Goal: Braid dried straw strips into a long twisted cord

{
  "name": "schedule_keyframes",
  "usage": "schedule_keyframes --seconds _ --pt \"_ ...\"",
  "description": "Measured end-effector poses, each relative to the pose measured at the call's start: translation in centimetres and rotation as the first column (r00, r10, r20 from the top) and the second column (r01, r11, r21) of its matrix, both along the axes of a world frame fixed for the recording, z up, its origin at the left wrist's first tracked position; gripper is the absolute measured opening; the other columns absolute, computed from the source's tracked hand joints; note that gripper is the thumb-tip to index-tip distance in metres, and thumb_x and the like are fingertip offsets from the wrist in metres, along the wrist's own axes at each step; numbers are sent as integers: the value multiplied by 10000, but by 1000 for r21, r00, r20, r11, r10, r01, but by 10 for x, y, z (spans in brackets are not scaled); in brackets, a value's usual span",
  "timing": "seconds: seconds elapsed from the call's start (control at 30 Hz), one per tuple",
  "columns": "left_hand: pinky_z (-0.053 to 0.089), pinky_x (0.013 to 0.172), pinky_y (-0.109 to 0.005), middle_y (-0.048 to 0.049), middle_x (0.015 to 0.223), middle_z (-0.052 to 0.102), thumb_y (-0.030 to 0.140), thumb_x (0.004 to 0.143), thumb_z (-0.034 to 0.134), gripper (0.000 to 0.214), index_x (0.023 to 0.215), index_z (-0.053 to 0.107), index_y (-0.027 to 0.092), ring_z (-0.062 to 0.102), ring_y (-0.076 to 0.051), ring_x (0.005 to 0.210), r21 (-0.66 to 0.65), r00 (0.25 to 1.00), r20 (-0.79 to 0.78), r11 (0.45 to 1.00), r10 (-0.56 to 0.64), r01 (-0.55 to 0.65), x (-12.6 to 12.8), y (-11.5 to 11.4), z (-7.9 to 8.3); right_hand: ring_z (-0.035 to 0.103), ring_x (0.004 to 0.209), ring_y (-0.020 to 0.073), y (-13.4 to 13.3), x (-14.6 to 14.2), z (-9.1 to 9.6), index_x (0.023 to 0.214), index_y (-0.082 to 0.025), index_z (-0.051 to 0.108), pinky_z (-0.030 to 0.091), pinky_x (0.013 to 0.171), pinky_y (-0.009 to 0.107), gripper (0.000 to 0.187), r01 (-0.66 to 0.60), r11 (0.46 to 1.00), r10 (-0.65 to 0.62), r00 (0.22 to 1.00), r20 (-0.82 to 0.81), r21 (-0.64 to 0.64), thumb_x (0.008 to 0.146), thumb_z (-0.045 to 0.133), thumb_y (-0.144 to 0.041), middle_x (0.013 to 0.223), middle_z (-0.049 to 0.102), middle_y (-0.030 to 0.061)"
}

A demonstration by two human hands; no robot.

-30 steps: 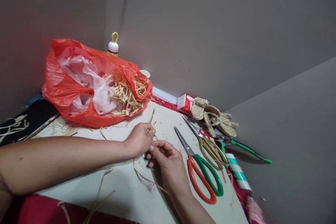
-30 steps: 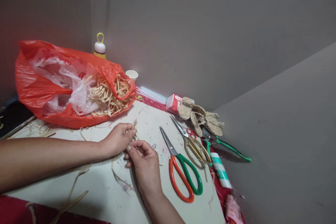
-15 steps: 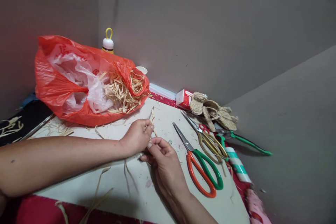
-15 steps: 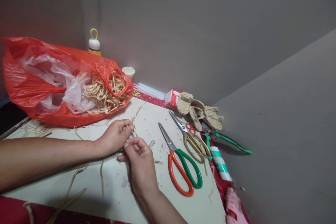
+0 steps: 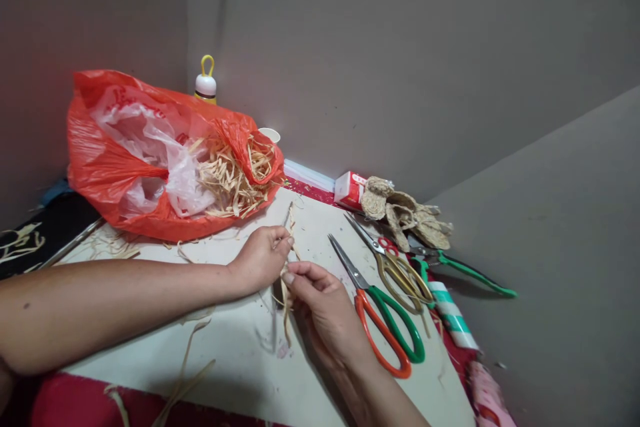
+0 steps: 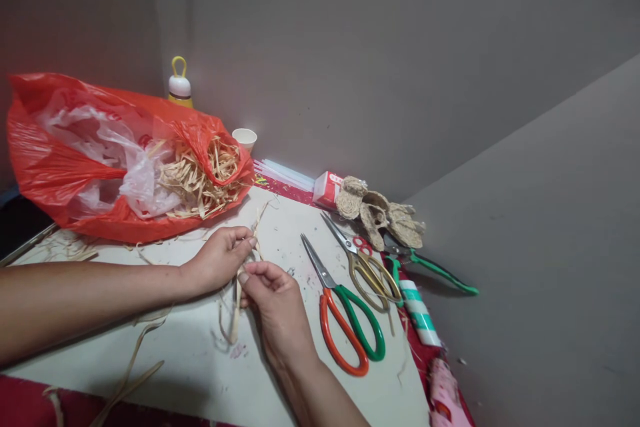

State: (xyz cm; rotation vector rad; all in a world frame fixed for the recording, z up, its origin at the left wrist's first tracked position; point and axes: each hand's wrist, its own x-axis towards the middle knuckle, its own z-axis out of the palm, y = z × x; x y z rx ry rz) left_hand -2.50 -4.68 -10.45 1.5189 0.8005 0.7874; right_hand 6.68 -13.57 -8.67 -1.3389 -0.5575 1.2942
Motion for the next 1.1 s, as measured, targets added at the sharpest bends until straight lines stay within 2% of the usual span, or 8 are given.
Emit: schedule_keyframes --seconds 0.17,0.27,0.33,0.47,0.6,0.67,0.83,1.1 --pt "281 500 -204 57 521 397 304 795 437 229 613 447 166 362 -78 502 -72 998 16 996 -56 57 1 -2 0 535 583 94 -1 8 18 728 -172 601 457 557 215 143 20 991 -13 999 -53 130 681 711 -250 721 620 1" --pt "272 501 -206 57 516 397 307 783 441 232 605 466 159 354 -79 508 -53 998 10 996 -65 65 1 -3 0 371 407 37 -1 12 24 747 -174 575 290 356 148 197 -3 997 8 998 -65 83 672 725 -278 660 587 -18" --pt "259 496 -207 60 514 380 312 769 451 234 594 466 157 333 -76 509 -55 998 9 996 -67 68 1 -3 1 273 373 16 1 17 22 767 -165 582 188 335 132 249 30 997 -31 999 13 66 640 755 -292 574 530 -46" --pt "218 468 -206 78 476 328 342 757 468 257 574 443 164 269 -59 456 -141 993 23 983 -117 119 1 -3 4 299 385 20 8 31 14 742 -156 591 222 355 147 292 136 983 -156 973 168 125 602 780 -330 569 533 -47" --pt "231 456 -209 71 443 376 355 777 458 279 570 450 168 283 -58 412 -201 981 52 960 -189 195 0 -4 4 239 366 7 14 40 15 673 -155 562 190 339 144 289 140 982 -157 978 138 126 621 765 -354 524 476 -71" --pt "264 474 -209 53 454 424 318 779 452 267 563 466 163 324 -62 421 -198 972 69 952 -223 232 0 -3 4 261 375 6 15 42 21 653 -146 565 204 338 137 286 117 986 -131 984 124 115 616 769 -344 534 481 -64" --pt "285 478 -209 20 482 510 226 759 441 234 551 514 146 355 -65 424 -211 960 78 936 -270 281 0 -2 5 447 447 45 11 45 31 724 -127 652 341 382 155 281 108 993 -116 977 181 52 561 801 -301 657 642 24" --pt "248 436 -195 -4 508 580 185 737 456 197 628 603 111 336 -51 399 -295 939 109 891 -327 344 -1 -1 14 517 478 79 8 45 21 683 -117 637 388 420 176 303 130 991 -123 965 233 -17 524 810 -308 644 680 59"
